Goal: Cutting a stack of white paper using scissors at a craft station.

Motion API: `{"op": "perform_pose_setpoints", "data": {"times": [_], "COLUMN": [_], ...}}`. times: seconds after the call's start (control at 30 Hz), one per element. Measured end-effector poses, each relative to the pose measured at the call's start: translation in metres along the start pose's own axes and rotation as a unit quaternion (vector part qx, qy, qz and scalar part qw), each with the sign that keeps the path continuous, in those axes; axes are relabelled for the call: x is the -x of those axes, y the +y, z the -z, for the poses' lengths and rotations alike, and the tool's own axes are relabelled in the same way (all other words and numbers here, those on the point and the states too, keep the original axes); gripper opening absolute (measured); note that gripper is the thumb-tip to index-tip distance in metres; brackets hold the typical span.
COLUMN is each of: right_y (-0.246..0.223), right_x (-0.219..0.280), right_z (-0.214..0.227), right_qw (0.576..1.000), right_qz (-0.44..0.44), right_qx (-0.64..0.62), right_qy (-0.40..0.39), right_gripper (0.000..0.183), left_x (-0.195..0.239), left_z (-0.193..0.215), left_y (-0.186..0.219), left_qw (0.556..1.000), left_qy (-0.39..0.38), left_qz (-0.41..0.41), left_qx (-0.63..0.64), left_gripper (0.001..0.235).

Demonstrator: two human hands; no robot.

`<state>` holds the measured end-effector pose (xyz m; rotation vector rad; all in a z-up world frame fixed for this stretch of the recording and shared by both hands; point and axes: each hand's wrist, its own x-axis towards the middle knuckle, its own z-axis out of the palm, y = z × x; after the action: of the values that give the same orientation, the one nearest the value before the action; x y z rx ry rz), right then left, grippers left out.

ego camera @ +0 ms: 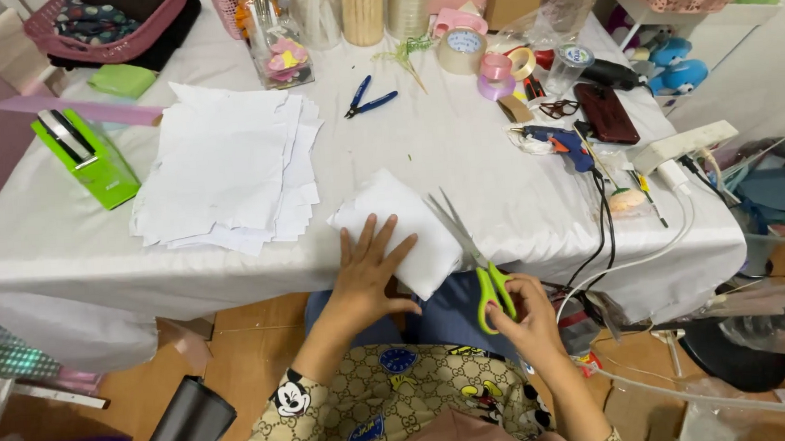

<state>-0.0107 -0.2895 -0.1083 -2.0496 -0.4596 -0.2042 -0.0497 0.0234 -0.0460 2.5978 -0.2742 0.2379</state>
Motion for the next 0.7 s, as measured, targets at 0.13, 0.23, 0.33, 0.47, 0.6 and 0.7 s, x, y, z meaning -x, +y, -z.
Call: {"op": "perform_pose_setpoints", "data": {"times": [0.13,0.23,0.33,0.47,0.6,0.7], "right_y": [-0.007,-0.021,-0.034,-0.047,-0.033,-0.031], "right_x": [0.002,0.001,-0.003,-0.003,0.007,0.013], "right_z": [0.006,0.013,0.028,0.042,0.036,0.025], "right_qw": [0.997,0.984,0.97,0.978,0.99,0.997], "right_qz": [-0.047,-0.071,-0.083,-0.126,-0.053,0.011], "right_qx": [-0.066,-0.152,-0.209,-0.155,-0.133,-0.082], "right_qy": [0.007,0.053,0.088,0.057,0.012,-0.007], "right_gripper": [0.028,0.022,0.022,0.026,0.031,0.027], "left_x": [-0.012,-0.031,-0.039,-0.035,-0.032,-0.03], "left_z": [-0.025,-0.017,0.033,0.102,0.123,0.123], "left_y": [-0.03,-0.029,0.003,0.055,0.082,0.088], "left_qw": [0.992,0.968,0.918,0.791,0.662,0.635], "left_qy": [0.102,0.231,0.351,0.275,0.199,0.191], "left_qz": [-0.062,-0.091,-0.066,0.207,0.295,0.319], "left_qx": [-0.046,-0.032,0.173,0.506,0.659,0.677], "left_gripper": [0.071,0.054,0.043,0.055,0.061,0.056]}}
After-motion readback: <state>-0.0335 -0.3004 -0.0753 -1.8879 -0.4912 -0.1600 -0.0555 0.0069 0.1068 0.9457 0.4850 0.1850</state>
